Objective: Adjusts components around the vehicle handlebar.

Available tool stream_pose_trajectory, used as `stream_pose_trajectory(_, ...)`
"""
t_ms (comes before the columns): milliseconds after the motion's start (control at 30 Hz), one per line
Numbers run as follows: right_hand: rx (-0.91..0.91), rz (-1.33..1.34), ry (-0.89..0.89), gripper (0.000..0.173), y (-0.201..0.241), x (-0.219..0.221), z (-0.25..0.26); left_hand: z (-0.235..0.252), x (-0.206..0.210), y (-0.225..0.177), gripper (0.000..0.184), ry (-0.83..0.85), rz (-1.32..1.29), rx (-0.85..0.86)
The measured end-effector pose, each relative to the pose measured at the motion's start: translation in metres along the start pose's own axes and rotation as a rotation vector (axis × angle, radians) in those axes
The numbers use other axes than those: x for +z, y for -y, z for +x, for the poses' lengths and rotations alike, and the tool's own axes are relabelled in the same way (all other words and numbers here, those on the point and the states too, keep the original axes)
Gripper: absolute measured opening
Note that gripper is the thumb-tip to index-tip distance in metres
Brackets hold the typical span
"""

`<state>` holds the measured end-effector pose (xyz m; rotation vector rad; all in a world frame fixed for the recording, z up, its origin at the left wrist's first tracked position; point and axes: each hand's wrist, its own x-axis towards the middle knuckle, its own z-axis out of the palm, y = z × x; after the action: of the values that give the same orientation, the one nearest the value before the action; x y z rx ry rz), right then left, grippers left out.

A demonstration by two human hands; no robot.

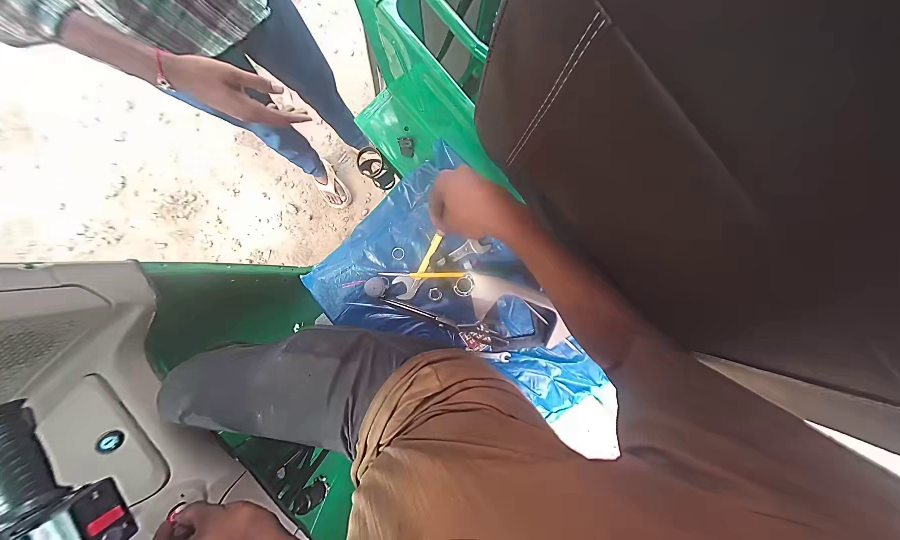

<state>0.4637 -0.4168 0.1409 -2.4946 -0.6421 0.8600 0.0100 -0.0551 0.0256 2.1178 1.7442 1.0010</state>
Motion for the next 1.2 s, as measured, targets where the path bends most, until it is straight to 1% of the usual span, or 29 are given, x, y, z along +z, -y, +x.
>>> stream_pose_trajectory(33,0.076,-0.126,0.000,0.010,-0.002,0.012,-0.002,0.001,0.001,0.012,0.037,-0.017,0.074,0.051)
stream_pose_trajectory(67,0.164,-0.207,-0.001,0.013,-0.004,0.026,-0.008,-0.002,-0.002,0.007,0.040,-0.004,0.122,0.025)
stream_pose_trajectory(133,0.270,-0.288,-0.031,0.015,-0.015,0.063,-0.028,-0.010,-0.010,-0.007,0.047,0.026,0.047,-0.071)
stream_pose_trajectory(200,0.352,-0.328,-0.006,0.018,-0.028,0.091,-0.059,-0.026,-0.017,-0.022,0.051,0.076,-0.060,-0.085)
stream_pose_trajectory(300,0.432,-0.458,0.072,0.022,-0.035,0.096,-0.082,-0.077,-0.022,-0.024,0.040,0.220,-0.169,-0.155)
stream_pose_trajectory(367,0.424,-0.508,0.029,0.023,-0.051,0.112,-0.078,-0.101,-0.025,-0.013,0.030,0.334,-0.224,-0.213)
stream_pose_trajectory(433,0.452,-0.535,-0.029,0.026,-0.086,0.135,-0.073,-0.121,-0.030,-0.002,0.025,0.424,-0.260,-0.205)
stream_pose_trajectory(500,0.461,-0.553,-0.081,0.030,-0.114,0.153,-0.068,-0.137,-0.036,0.007,0.018,0.462,-0.330,-0.166)
stream_pose_trajectory(533,0.456,-0.578,-0.096,0.031,-0.120,0.157,-0.069,-0.143,-0.040,0.013,0.017,0.465,-0.374,-0.143)
stream_pose_trajectory(600,0.450,-0.626,-0.113,0.032,-0.131,0.152,-0.068,-0.153,-0.044,0.023,0.015,0.433,-0.447,-0.123)
stream_pose_trajectory(667,0.436,-0.643,-0.077,0.034,-0.133,0.151,-0.061,-0.158,-0.052,0.038,0.015,0.366,-0.446,-0.166)
stream_pose_trajectory(733,0.457,-0.654,-0.026,0.041,-0.134,0.147,-0.056,-0.162,-0.052,0.051,0.015,0.320,-0.443,-0.217)
stream_pose_trajectory(800,0.464,-0.699,0.008,0.041,-0.137,0.139,-0.050,-0.165,-0.045,0.061,0.015,0.336,-0.474,-0.296)
stream_pose_trajectory(867,0.469,-0.724,0.061,0.041,-0.142,0.136,-0.045,-0.169,-0.042,0.077,0.018,0.415,-0.528,-0.445)
stream_pose_trajectory(900,0.470,-0.737,0.079,0.041,-0.143,0.137,-0.040,-0.169,-0.039,0.085,0.022,0.462,-0.571,-0.545)
stream_pose_trajectory(967,0.453,-0.771,0.087,0.044,-0.137,0.140,-0.038,-0.174,-0.031,0.104,0.033,0.509,-0.688,-0.808)
stream_pose_trajectory(1000,0.432,-0.768,0.057,0.051,-0.130,0.140,-0.040,-0.177,-0.028,0.113,0.036,0.483,-0.753,-0.955)
stream_pose_trajectory(1033,0.412,-0.739,0.020,0.061,-0.122,0.137,-0.043,-0.181,-0.024,0.124,0.039,0.428,-0.801,-1.089)
stream_pose_trajectory(1067,0.384,-0.694,-0.028,0.066,-0.111,0.129,-0.044,-0.185,-0.021,0.135,0.043,0.354,-0.820,-1.177)
stream_pose_trajectory(1100,0.347,-0.650,-0.076,0.065,-0.096,0.117,-0.045,-0.187,-0.019,0.142,0.047,0.275,-0.810,-1.215)
stream_pose_trajectory(1133,0.306,-0.607,-0.130,0.059,-0.073,0.104,-0.046,-0.186,-0.021,0.145,0.055,0.214,-0.768,-1.212)
stream_pose_trajectory(1167,0.257,-0.586,-0.180,0.048,-0.048,0.092,-0.049,-0.184,-0.024,0.147,0.064,0.171,-0.733,-1.188)
stream_pose_trajectory(1200,0.201,-0.575,-0.214,0.042,-0.019,0.080,-0.050,-0.180,-0.027,0.145,0.069,0.139,-0.718,-1.168)
